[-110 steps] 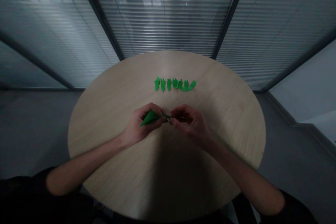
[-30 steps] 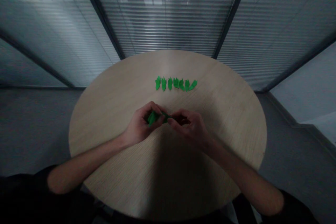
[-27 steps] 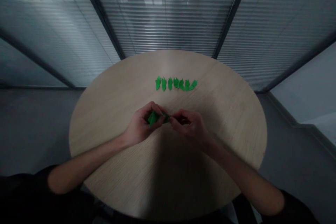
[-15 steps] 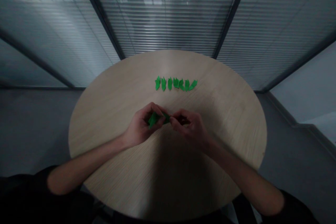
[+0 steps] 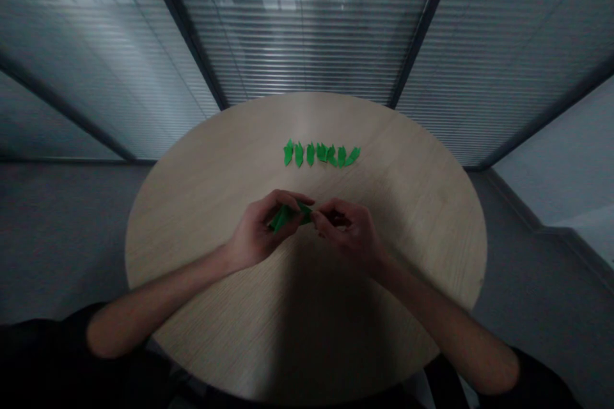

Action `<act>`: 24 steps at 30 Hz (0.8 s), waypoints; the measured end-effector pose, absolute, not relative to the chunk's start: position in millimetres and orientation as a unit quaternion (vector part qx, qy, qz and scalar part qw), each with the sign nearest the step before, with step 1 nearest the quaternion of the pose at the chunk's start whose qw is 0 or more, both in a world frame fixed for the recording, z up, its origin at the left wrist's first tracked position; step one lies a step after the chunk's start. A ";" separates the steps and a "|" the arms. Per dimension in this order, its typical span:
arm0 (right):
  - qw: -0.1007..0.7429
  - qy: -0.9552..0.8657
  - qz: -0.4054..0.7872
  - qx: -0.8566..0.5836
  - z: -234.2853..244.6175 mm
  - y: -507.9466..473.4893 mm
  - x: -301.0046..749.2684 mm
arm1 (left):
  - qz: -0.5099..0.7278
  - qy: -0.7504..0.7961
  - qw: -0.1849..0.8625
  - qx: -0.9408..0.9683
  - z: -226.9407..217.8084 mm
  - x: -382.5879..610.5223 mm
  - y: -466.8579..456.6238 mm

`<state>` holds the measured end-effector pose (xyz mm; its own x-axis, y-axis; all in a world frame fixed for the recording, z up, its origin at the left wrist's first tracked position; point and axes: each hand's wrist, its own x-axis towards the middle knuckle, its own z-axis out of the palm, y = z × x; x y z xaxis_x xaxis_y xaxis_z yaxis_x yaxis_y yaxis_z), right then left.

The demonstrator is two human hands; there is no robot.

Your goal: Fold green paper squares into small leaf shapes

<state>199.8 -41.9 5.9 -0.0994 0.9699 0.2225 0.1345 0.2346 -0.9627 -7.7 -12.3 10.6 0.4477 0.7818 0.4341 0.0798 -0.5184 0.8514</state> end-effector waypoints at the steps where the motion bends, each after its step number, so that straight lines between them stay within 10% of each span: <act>1: 0.491 -0.613 0.423 -0.452 6.2 -41.7 199.9 | 0.439 0.283 0.404 0.751 9.9 -7.7 -12.3; 24: 0.481 -0.612 0.443 -0.444 6.5 -43.0 198.3 | 0.430 0.260 0.394 0.769 7.9 -8.8 -12.1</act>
